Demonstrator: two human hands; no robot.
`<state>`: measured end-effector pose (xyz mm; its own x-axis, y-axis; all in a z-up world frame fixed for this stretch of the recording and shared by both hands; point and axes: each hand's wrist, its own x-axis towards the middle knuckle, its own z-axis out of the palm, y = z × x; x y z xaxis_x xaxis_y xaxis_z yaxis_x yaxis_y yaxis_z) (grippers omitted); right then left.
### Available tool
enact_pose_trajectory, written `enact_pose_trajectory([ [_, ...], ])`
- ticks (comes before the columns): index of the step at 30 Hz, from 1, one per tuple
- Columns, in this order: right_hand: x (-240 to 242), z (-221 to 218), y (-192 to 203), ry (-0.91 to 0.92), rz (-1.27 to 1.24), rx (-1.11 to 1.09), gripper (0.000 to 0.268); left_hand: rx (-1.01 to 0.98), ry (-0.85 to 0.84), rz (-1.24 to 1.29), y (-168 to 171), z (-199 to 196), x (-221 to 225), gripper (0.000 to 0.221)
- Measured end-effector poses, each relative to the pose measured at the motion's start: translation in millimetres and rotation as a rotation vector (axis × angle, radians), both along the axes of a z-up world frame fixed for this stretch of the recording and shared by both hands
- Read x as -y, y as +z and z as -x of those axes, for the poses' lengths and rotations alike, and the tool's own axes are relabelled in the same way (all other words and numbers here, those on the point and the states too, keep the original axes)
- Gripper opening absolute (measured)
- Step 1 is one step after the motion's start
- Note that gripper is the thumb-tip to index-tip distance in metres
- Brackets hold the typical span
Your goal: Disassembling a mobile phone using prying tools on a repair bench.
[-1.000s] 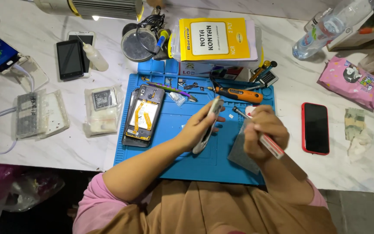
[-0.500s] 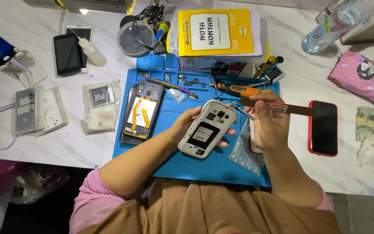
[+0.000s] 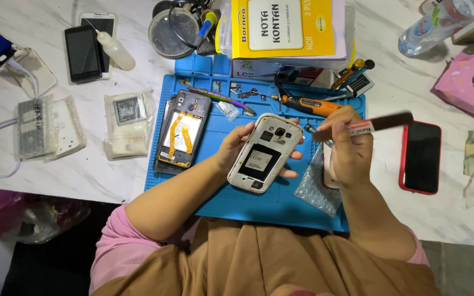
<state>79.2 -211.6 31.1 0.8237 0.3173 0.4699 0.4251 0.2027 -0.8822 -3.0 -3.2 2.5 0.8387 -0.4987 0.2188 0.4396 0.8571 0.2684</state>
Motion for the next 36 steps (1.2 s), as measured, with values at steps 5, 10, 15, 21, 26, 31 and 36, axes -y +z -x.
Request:
enact_pose_trajectory([
  [5,13,-4,3,-0.124,0.580,0.128,0.024,-0.032,0.080,0.002,1,2,-4,0.092],
  [10,-12,7,27,-0.048,1.160,0.375,0.043,-0.003,0.416,-0.141,3,-4,-6,0.088],
  [15,-17,15,11,0.069,0.725,0.307,0.038,0.003,0.692,-0.399,-8,-9,-5,0.077],
  [21,-28,30,-4,0.302,0.610,0.188,0.032,-0.048,0.901,-0.611,-23,-12,9,0.073],
  [26,-25,22,-3,0.378,0.570,0.038,0.023,0.016,0.881,-0.649,-24,-12,11,0.083],
  [31,-23,18,15,0.509,0.492,-0.054,0.021,0.197,0.666,-0.675,-16,-9,8,0.109],
  [36,-23,17,26,0.586,0.501,-0.005,0.021,0.281,0.614,-0.660,-13,-12,4,0.113],
])
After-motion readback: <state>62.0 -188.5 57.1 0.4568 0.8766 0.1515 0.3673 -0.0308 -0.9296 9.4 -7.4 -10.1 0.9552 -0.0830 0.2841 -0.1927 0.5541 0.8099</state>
